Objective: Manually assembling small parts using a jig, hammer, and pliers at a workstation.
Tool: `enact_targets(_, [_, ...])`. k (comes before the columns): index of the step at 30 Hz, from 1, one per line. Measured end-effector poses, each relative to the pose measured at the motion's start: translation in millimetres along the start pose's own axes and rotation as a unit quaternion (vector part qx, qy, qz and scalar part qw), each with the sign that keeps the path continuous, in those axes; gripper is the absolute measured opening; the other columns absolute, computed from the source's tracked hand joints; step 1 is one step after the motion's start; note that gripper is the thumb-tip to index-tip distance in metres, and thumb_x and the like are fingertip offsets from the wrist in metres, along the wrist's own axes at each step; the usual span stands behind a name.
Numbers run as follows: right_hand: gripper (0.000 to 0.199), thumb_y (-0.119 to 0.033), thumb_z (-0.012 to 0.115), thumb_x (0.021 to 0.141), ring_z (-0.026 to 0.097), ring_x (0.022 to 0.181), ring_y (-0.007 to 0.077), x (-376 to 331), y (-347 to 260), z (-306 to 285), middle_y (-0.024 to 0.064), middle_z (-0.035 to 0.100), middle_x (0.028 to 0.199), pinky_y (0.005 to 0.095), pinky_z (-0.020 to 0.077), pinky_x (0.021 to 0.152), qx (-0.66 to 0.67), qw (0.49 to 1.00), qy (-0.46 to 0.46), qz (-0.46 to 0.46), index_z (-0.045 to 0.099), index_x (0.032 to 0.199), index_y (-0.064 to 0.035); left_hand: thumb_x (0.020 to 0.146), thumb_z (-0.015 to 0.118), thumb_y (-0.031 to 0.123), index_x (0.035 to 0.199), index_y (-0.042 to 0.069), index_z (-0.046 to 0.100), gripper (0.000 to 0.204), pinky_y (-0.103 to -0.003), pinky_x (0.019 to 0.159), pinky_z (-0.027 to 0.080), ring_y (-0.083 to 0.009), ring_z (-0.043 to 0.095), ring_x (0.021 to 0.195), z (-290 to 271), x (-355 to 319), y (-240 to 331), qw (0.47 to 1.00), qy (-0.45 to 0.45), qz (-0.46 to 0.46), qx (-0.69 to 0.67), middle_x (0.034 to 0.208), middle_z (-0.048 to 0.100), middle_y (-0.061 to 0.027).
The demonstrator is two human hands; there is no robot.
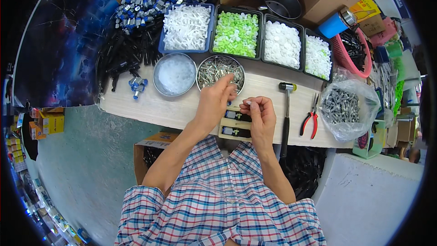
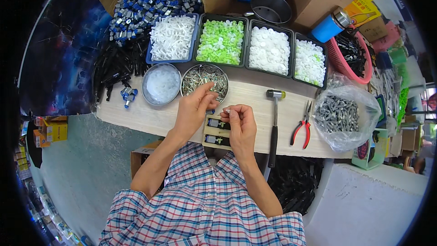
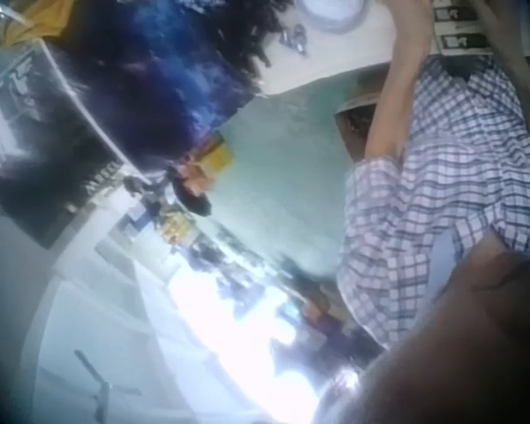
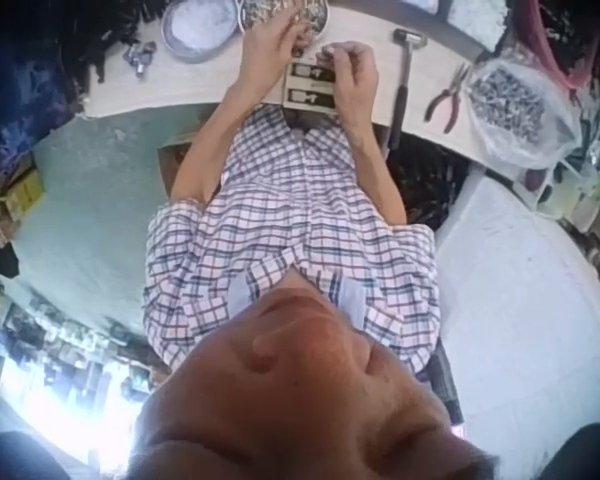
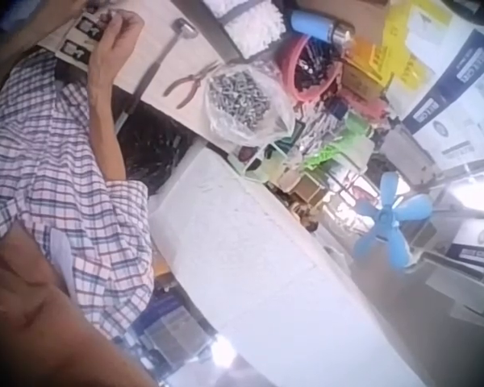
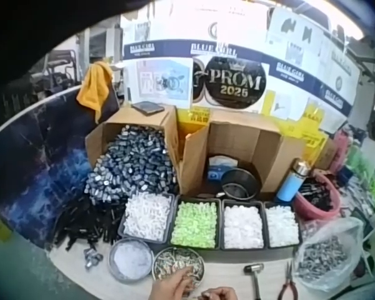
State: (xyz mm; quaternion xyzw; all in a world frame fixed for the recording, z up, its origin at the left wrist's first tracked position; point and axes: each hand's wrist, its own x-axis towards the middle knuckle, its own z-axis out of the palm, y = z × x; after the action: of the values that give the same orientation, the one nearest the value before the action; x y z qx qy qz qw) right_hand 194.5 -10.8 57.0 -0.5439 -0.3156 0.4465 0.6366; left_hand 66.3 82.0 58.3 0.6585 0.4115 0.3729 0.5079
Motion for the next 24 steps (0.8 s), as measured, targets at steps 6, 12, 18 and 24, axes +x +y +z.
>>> enact_targets(6, [0.013, -0.011, 0.054, 0.106, 0.065, 0.098, 0.0139, -3, -13, 2, 0.011, 0.069, 0.11, 0.0284, 0.0537, 0.092, -0.029, 0.998, 0.023, -0.046, 0.055, 0.11, 0.0007, 0.1, 0.057, 0.0, 0.112, -0.005, 0.058, 0.013, -0.025, 0.061, 0.058, -0.0137, 0.071, 0.069, 0, -27, 23, 0.979, -0.079, -0.146, -0.12, 0.085, 0.072, -0.0119])
enact_targets(12, [0.012, -0.011, 0.055, 0.105, 0.066, 0.1, 0.0147, -13, -15, 2, 0.0126, 0.069, 0.114, 0.0283, 0.0531, 0.092, 0.026, 0.999, 0.032, -0.008, 0.055, 0.11, 0.0003, 0.098, 0.062, 0.002, 0.104, -0.005, 0.066, 0.01, -0.023, 0.061, 0.056, -0.0109, 0.069, 0.069, 6, -48, 22, 0.967, -0.102, -0.135, -0.193, 0.083, 0.071, -0.0081])
enact_targets(18, [0.012, -0.012, 0.056, 0.105, 0.067, 0.101, 0.0155, -20, -9, 0, 0.0147, 0.069, 0.115, 0.0282, 0.0553, 0.09, 0.081, 0.996, 0.032, 0.02, 0.054, 0.109, 0.0, 0.099, 0.061, 0.0, 0.112, -0.004, 0.072, 0.018, -0.022, 0.067, 0.055, -0.0095, 0.067, 0.074, 12, -57, 28, 0.979, -0.032, -0.092, -0.18, 0.086, 0.07, -0.0048])
enact_targets(24, [0.014, -0.011, 0.055, 0.105, 0.068, 0.098, 0.016, -22, -8, 0, 0.0145, 0.068, 0.115, 0.029, 0.0555, 0.091, 0.112, 0.992, 0.051, 0.04, 0.054, 0.11, 0.0019, 0.099, 0.06, 0.0, 0.119, -0.004, 0.068, 0.022, -0.021, 0.067, 0.054, -0.0084, 0.065, 0.074, 11, -59, 34, 0.977, -0.03, -0.094, -0.192, 0.093, 0.07, -0.0056])
